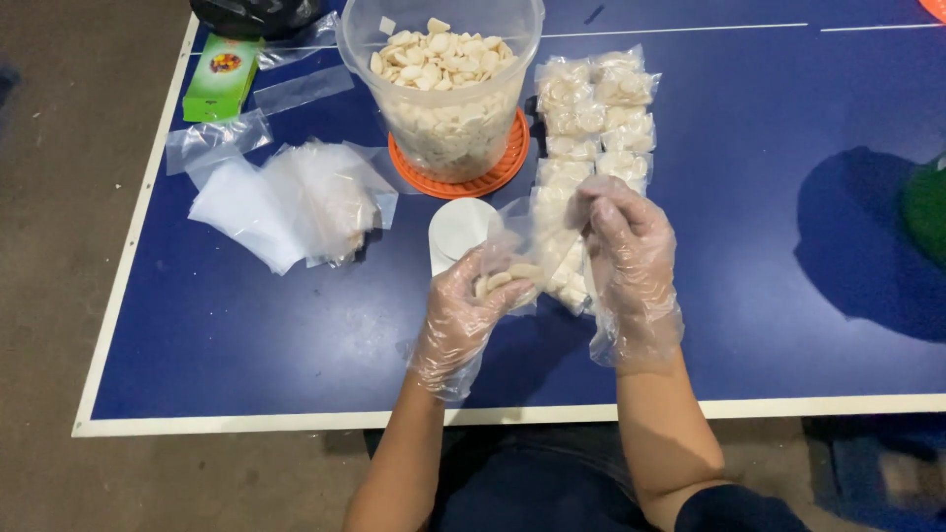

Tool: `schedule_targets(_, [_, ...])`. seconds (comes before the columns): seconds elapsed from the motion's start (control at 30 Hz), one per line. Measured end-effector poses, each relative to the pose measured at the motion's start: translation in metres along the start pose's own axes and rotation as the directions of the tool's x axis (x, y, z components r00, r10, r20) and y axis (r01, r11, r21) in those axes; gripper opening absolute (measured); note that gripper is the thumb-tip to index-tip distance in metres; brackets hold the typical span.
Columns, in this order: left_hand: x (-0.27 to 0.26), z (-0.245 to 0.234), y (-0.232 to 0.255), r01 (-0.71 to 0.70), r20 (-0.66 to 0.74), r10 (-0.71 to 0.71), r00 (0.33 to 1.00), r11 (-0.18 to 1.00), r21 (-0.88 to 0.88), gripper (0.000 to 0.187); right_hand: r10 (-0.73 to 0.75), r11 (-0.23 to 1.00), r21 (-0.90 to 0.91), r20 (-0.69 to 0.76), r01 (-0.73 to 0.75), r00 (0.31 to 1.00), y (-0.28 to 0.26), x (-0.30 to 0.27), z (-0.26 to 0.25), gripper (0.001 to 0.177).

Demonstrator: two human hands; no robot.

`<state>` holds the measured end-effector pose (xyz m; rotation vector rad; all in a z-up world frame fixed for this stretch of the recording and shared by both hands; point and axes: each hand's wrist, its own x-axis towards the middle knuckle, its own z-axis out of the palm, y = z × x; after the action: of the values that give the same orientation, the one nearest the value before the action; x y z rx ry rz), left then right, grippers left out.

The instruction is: Weighing small portions of food on a digital scale and placing them into individual plastic bags for packaging.

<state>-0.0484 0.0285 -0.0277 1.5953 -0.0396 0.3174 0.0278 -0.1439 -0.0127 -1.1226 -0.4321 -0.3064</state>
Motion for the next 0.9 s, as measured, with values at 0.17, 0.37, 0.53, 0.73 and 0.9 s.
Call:
schedule_targets(0.17, [0.001, -0.006, -0.018, -0.043, -0.066, 0.044, 0.997, 0.999, 0.019, 0.032, 0.503, 0.818, -0.39, 0.126, -0.424, 0.855, -0.024, -0.012, 0.022, 0.071])
schedule_targets(0.37, [0.0, 0.001, -0.023, -0.034, -0.196, 0.041, 0.98, 0.999, 0.039, 0.013, 0.279, 0.918, -0.343, 0.197, -0.2, 0.94, 0.025, -0.032, -0.005, 0.008])
schedule_targets(0.53, [0.002, 0.007, -0.017, -0.043, -0.219, 0.052, 0.974, 0.998, 0.045, 0.009, 0.355, 0.887, -0.342, 0.071, -0.312, 0.932, 0.014, -0.036, 0.007, 0.015])
schedule_targets(0.73, [0.002, 0.005, -0.017, 0.011, -0.106, -0.018, 0.994, 0.998, -0.064, 0.014, 0.271, 0.927, -0.29, 0.072, -0.24, 0.96, 0.035, -0.043, -0.009, 0.022])
schedule_targets(0.9, [0.0, -0.003, -0.014, 0.098, 0.032, -0.093, 0.995, 0.971, -0.22, 0.017, 0.386, 0.908, -0.229, 0.127, -0.352, 0.914, 0.016, -0.034, 0.006, 0.026])
